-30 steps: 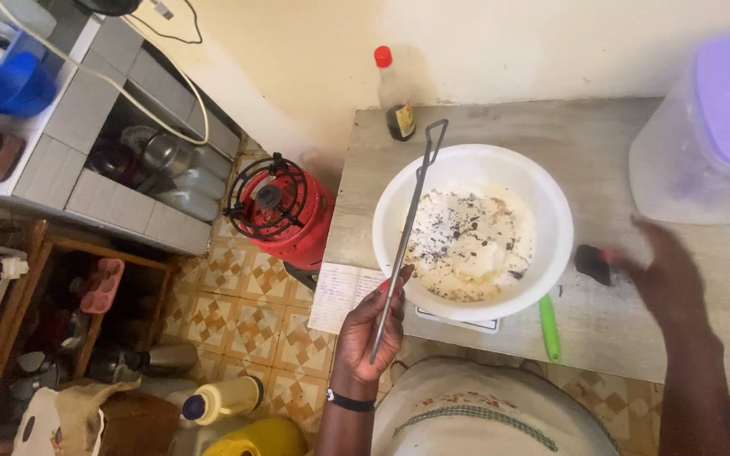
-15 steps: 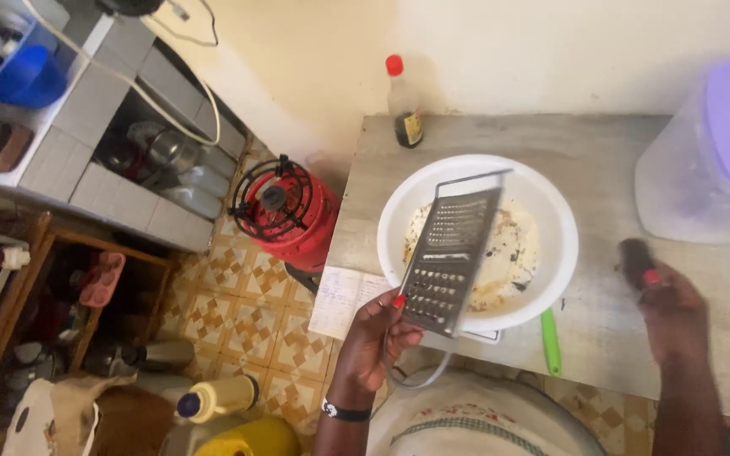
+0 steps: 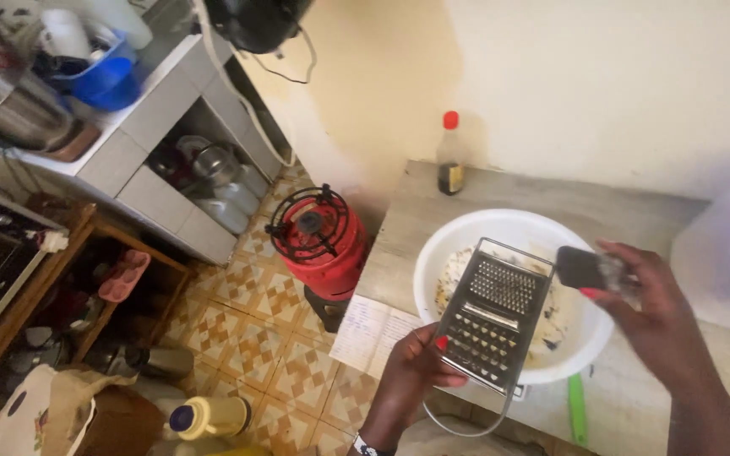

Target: Grating a dark ingredient into a bowl of flour as part of dough preparation.

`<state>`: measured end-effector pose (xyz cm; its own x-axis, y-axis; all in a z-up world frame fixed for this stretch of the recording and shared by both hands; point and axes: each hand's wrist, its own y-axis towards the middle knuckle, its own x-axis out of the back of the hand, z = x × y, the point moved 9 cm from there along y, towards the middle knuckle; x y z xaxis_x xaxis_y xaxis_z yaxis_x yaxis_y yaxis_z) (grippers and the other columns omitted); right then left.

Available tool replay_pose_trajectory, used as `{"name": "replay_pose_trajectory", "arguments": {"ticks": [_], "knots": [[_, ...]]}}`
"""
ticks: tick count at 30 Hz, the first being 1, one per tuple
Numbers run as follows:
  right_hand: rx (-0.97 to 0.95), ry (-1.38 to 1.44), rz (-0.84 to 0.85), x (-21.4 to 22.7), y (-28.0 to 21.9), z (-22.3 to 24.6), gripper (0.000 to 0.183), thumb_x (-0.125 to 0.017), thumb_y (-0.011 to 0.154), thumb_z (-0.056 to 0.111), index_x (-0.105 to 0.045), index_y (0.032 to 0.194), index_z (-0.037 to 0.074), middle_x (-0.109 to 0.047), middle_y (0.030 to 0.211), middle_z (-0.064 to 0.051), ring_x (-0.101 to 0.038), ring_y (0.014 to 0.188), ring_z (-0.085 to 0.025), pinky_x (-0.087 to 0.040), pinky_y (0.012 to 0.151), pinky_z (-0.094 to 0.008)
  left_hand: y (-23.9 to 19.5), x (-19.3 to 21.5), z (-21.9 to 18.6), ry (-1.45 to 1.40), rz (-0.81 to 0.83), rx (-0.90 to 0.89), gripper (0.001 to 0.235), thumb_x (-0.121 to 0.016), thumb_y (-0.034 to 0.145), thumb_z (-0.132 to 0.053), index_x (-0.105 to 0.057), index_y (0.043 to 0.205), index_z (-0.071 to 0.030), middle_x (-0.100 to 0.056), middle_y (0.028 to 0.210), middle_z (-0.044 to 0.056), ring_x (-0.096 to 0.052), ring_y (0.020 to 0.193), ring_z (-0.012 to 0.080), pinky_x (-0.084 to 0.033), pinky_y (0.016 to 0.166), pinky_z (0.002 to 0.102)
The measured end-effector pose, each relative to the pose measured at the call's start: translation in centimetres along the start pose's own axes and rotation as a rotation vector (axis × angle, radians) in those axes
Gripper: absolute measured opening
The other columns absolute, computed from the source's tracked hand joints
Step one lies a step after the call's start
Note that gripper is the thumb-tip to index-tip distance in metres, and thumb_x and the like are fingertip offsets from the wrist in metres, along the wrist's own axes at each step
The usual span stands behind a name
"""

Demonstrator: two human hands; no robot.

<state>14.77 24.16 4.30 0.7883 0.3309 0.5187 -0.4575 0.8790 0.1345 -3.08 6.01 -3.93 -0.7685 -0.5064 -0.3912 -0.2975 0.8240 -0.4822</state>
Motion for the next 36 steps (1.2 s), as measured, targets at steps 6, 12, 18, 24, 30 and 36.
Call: {"name": "replay_pose_trajectory", "arguments": {"ticks": [6, 12, 18, 24, 30, 36], "knots": [[0.273, -0.396, 0.094, -2.6, 0.5, 3.8, 0.048, -0.051, 0.081, 0.029, -0.049, 0.129, 0.024, -0.051, 0.117, -0.011, -0.051, 0.101, -0.025, -0.044, 0.085, -0.041, -0.3, 1.4, 0.2, -0.016, -0.002, -0.028, 0.036, -0.057, 0.082, -0.019, -0.062, 0.114, -0.002, -0.068, 0.086, 0.013, -0.065, 0.064, 0.0196, -0.058, 0.059, 0.026], [0.202, -0.363, 0.181, -4.9, 1.2, 4.3, 0.033, -0.045, 0.086, 0.028, -0.056, 0.116, 0.022, -0.054, 0.112, -0.011, -0.05, 0.097, -0.028, -0.043, 0.08, -0.041, -0.8, 0.7, -0.2, -0.026, 0.037, -0.082, 0.037, -0.055, 0.086, -0.025, -0.061, 0.116, -0.003, -0.067, 0.094, 0.011, -0.065, 0.064, 0.0168, -0.056, 0.054, 0.017], [0.272, -0.579, 0.323, -11.0, 0.2, 5.6, 0.039, -0.053, 0.08, 0.029, -0.049, 0.115, 0.013, -0.048, 0.11, -0.013, -0.043, 0.107, -0.032, -0.047, 0.072, -0.041, -1.6, -0.8, -0.7, 0.156, -0.068, -0.082, 0.037, -0.053, 0.086, -0.03, -0.062, 0.115, -0.01, -0.07, 0.091, 0.008, -0.065, 0.058, 0.014, -0.054, 0.052, 0.015], [0.052, -0.528, 0.22, -9.8, 1.4, 4.3, 0.039, -0.052, 0.082, 0.024, -0.047, 0.117, 0.009, -0.047, 0.113, -0.017, -0.041, 0.11, -0.032, -0.043, 0.077, -0.044, -2.1, -1.7, -0.9, 0.302, -0.082, -0.087, 0.048, -0.049, 0.081, -0.047, -0.062, 0.116, -0.017, -0.07, 0.091, 0.005, -0.066, 0.061, 0.0113, -0.054, 0.053, 0.015], [0.129, -0.513, 0.158, -9.9, 0.3, 5.3, 0.041, -0.058, 0.079, 0.017, -0.05, 0.117, 0.006, -0.05, 0.111, -0.022, -0.046, 0.101, -0.035, -0.043, 0.075, -0.045, -1.4, -2.5, -0.7, 0.491, -0.046, -0.226, 0.029, -0.04, 0.093, -0.033, -0.058, 0.108, -0.016, -0.067, 0.08, -0.003, -0.066, 0.06, 0.0104, -0.044, 0.045, 0.012], [-0.608, 0.145, 0.107, -7.5, -1.3, 6.9, 0.042, -0.024, 0.089, 0.037, -0.054, 0.107, 0.014, -0.04, 0.115, -0.01, -0.065, 0.089, -0.019, -0.038, 0.081, -0.038, 0.1, -1.7, 0.4, 0.271, -0.115, -0.215, 0.052, -0.048, 0.077, -0.045, -0.062, 0.114, -0.012, -0.07, 0.091, 0.007, -0.07, 0.064, 0.0186, -0.06, 0.056, 0.022]]}}
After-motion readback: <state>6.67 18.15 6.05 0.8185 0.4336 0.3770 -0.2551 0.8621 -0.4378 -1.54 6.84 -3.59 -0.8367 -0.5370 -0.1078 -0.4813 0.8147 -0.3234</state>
